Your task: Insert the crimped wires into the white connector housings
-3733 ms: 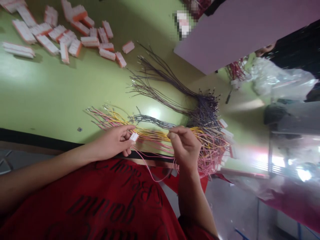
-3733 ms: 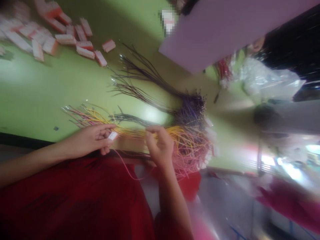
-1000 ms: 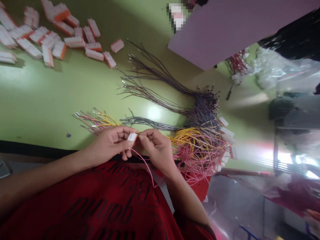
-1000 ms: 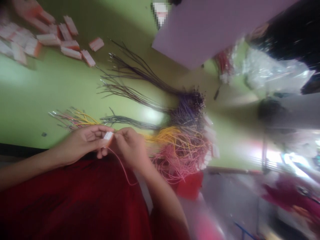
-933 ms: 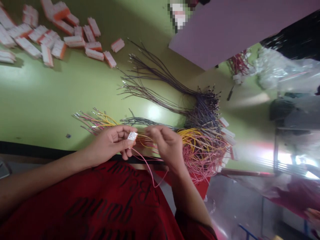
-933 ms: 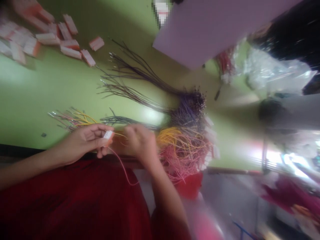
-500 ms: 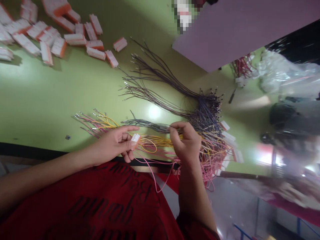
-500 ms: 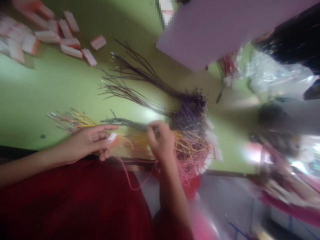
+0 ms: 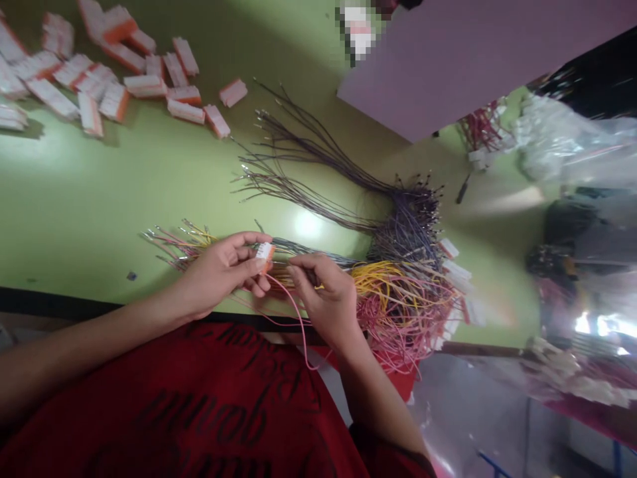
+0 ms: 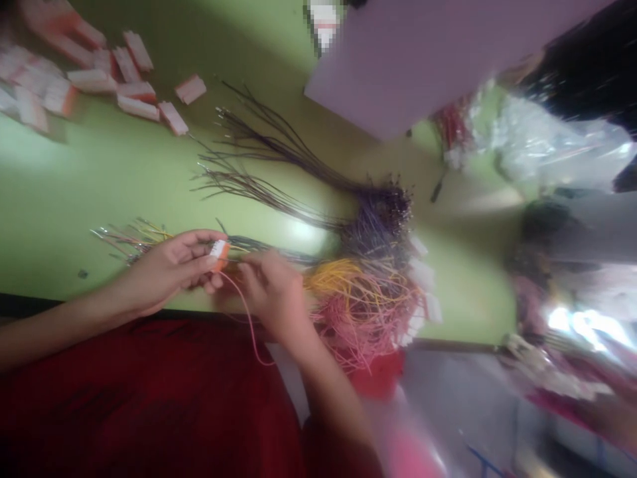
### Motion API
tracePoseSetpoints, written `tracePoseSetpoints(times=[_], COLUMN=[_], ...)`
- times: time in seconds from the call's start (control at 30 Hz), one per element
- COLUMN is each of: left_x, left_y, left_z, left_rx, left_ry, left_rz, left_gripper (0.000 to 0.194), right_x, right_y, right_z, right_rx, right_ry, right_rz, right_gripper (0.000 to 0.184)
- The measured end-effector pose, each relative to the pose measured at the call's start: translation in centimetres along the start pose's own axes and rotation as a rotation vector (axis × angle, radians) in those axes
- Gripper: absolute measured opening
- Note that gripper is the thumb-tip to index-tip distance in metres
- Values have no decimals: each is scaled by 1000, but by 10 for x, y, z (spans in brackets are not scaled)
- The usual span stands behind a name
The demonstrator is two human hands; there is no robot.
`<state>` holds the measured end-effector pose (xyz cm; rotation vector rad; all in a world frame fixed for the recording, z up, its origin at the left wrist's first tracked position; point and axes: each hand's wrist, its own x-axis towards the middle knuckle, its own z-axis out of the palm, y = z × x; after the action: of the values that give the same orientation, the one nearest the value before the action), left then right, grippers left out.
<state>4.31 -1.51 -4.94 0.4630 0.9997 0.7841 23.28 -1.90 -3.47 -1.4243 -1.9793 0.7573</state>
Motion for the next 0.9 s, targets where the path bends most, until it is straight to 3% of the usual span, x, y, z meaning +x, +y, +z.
tracePoseSetpoints(times=[0.53, 0.9], left_x=[4, 3], left_y=[0, -1], left_z=[-7, -8], left_rx=[-123, -90], left_ry=[-50, -59], left_rz=[-84, -92], left_gripper=[43, 45], right_x=[10, 11], right_y=[-8, -9], right_z=[2, 6], right_rx=[-211, -255], right_ry=[49, 31], right_rz=[-36, -25], right_gripper=[16, 16])
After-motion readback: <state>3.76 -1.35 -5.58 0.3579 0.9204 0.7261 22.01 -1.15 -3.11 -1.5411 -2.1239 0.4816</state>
